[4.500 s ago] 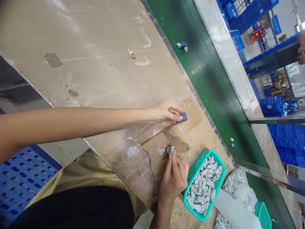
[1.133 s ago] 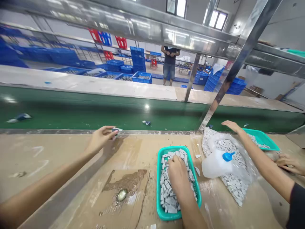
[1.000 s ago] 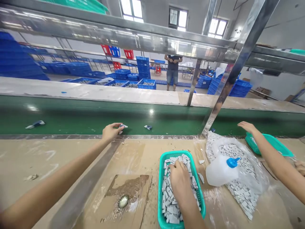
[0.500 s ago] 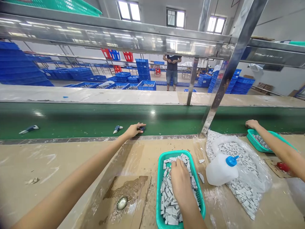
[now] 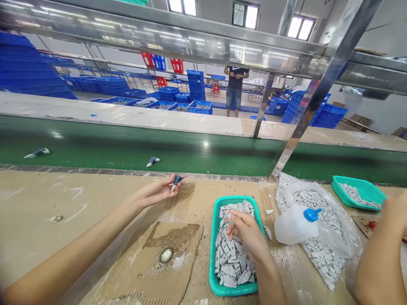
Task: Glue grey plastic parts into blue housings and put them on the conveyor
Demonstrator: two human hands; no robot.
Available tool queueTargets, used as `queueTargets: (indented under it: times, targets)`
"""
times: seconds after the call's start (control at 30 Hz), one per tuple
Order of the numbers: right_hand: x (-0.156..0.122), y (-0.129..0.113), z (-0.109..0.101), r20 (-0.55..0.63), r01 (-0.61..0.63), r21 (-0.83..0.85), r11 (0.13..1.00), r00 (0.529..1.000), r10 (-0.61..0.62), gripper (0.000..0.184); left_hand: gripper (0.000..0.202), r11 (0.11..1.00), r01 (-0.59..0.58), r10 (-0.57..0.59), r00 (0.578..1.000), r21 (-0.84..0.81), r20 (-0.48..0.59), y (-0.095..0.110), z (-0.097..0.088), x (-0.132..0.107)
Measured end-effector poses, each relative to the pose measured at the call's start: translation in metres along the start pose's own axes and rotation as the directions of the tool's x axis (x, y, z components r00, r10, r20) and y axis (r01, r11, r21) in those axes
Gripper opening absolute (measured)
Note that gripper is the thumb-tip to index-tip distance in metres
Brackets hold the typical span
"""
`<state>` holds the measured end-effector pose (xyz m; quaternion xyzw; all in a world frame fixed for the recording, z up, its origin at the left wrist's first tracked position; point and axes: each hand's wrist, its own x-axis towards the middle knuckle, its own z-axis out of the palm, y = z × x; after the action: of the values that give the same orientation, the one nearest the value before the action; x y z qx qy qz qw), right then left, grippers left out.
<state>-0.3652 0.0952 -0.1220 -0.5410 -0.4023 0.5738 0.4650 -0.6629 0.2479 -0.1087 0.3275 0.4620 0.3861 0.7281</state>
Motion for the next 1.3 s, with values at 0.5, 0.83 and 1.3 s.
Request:
queueTargets:
  times: [0.5,0.83,1.3]
  targets:
    - [-0.049,0.035,0.108,0.150,0.132,-0.347,0.929,0.985,-0.084,0.042,0.036,0.995,0.014,0.004,0.983,-0.098,0.181,-0.071,-0.035,-0.094]
    - [-0.041,0.065,0.114,0.160,0.344,-0.675,0.653,0.932,-0.326,0.035,0.046,0.957,-0.023,0.081,0.979,-0.291,0.189,-0.074,-0.041,-0.096]
    - [-0.044,0.056,0.125,0.454,0.653,-0.732,0.194,0.681,-0.575,0.032,0.027,0.960,-0.048,0.120,0.961,-0.277,0.250,-0.062,-0.043,-0.106]
